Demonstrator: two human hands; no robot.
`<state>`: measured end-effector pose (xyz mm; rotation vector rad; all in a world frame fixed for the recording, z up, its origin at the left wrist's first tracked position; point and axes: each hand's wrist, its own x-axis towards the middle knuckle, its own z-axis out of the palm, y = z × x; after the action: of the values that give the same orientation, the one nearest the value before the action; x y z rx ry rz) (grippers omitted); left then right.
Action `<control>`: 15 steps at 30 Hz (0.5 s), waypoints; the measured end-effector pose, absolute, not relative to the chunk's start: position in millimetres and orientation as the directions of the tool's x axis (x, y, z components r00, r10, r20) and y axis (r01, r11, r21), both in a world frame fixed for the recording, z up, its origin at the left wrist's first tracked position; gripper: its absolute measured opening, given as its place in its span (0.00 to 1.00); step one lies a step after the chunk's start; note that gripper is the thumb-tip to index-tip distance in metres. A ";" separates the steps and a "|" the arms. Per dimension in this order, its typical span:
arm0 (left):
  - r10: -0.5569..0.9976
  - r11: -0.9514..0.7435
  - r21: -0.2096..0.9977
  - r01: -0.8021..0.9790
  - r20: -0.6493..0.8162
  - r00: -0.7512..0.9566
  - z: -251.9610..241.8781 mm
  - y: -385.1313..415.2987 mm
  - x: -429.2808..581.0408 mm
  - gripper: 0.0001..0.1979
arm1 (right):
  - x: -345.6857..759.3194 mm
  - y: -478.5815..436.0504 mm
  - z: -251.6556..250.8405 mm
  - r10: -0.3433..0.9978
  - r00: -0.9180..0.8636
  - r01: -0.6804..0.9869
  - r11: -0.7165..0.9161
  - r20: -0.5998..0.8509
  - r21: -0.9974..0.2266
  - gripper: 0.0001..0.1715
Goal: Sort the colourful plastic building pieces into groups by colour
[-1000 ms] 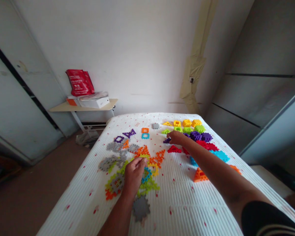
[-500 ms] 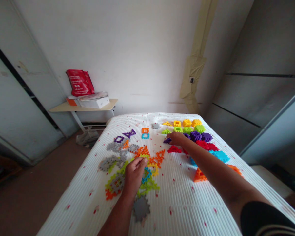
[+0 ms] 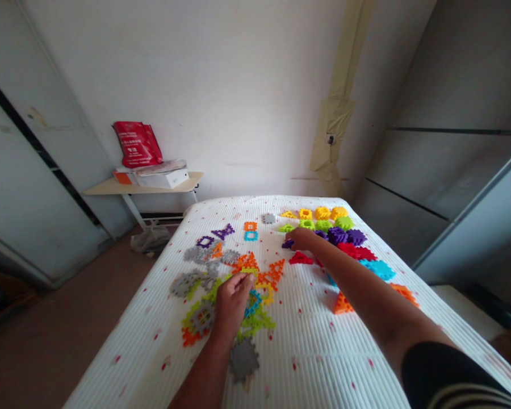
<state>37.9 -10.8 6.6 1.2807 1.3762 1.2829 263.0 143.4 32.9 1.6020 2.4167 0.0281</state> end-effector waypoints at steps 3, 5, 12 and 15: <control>0.990 -0.044 0.986 0.159 0.064 -0.124 6.7 -10.6 38.0 0.15 | 259.3 147.0 34.9 0.912 -0.350 0.906 0.388 -0.214 0.169 0.25; 0.990 -0.048 0.983 0.175 0.070 -0.119 6.0 -10.9 38.0 0.15 | 256.6 149.0 35.9 0.909 -0.341 0.905 0.386 -0.241 0.176 0.23; 0.991 -0.052 0.986 0.161 0.071 -0.113 0.1 -10.6 37.3 0.16 | 248.9 151.8 37.4 0.896 -0.298 0.909 0.372 -0.330 0.190 0.18; 0.991 -0.051 0.986 0.159 0.070 -0.114 -0.6 -10.7 36.9 0.17 | 245.7 149.7 40.7 0.893 -0.277 0.908 0.364 -0.354 0.208 0.18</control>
<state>36.9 -10.7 -0.6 1.3121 1.3851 1.2651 245.7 149.7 40.7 1.5676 2.2225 -0.0480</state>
